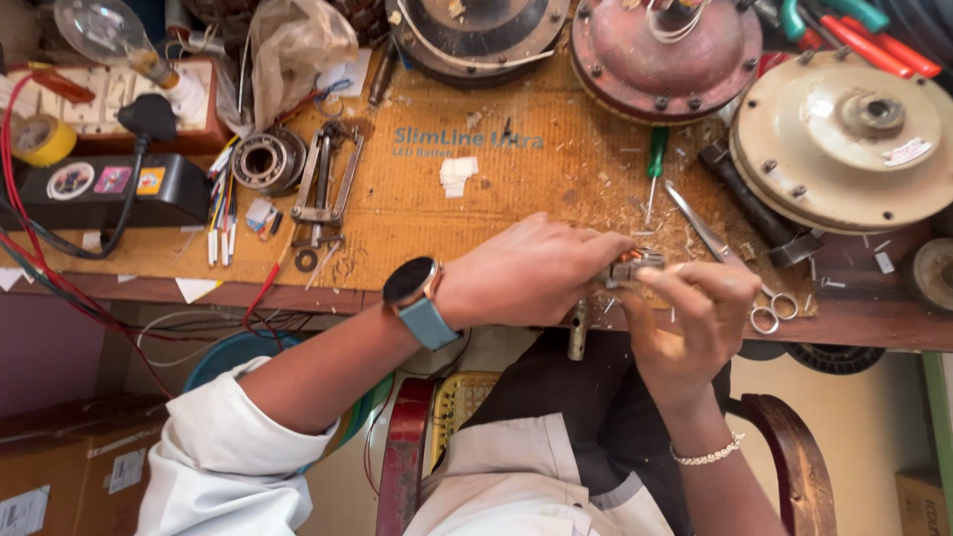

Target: The person inserts small white insulating pieces into the slots of a motor stator core. They use a green screwdriver to press the pieces into place and scissors to trim excess material from the inserted pieces.

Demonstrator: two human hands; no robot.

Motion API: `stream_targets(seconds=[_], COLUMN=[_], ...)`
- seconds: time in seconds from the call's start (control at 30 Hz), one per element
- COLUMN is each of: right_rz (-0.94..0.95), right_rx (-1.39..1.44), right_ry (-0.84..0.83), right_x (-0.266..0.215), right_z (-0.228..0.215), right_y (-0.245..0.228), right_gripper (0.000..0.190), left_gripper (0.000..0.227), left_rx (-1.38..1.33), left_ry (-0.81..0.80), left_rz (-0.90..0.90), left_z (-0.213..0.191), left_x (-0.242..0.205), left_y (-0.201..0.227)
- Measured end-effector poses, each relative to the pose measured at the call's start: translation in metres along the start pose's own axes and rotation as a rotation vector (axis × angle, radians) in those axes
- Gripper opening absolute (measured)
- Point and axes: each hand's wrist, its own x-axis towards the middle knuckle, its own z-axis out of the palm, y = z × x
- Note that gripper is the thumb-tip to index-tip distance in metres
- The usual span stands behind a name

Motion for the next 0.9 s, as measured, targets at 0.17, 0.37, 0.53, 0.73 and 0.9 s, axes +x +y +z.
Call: stream_targets(seconds=[0.17,0.37,0.53,0.73,0.9], right_rz=[0.206,0.102,0.060,0.053,0.071], right_rx=[0.266,0.173,0.142,0.141,0.141], right_ry=[-0.229,-0.310,-0.287,-0.244,-0.210], right_x=[-0.007,-0.010,-0.016,-0.020,-0.025], right_z=[-0.003,0.003,0.006,0.008,0.011], right_y=[-0.002,-0.006,-0.004,-0.001,0.001], right_gripper=[0.055,0.062,0.053,0.048,0.039], left_gripper=[0.049,0.064,0.063,0.052,0.049], left_rx=[0.090,0.084,-0.065,-0.033,-0.022], left_ry=[0.086,0.477,0.699,0.711,0.730], left_rz=[0.060,0.017,0.073,0.088,0.091], left_z=[0.022,0.046,0.072,0.086,0.087], left_x=[-0.032,-0.060,-0.067,-0.063,-0.057], left_y=[0.007,0.010,0.001,-0.012,-0.007])
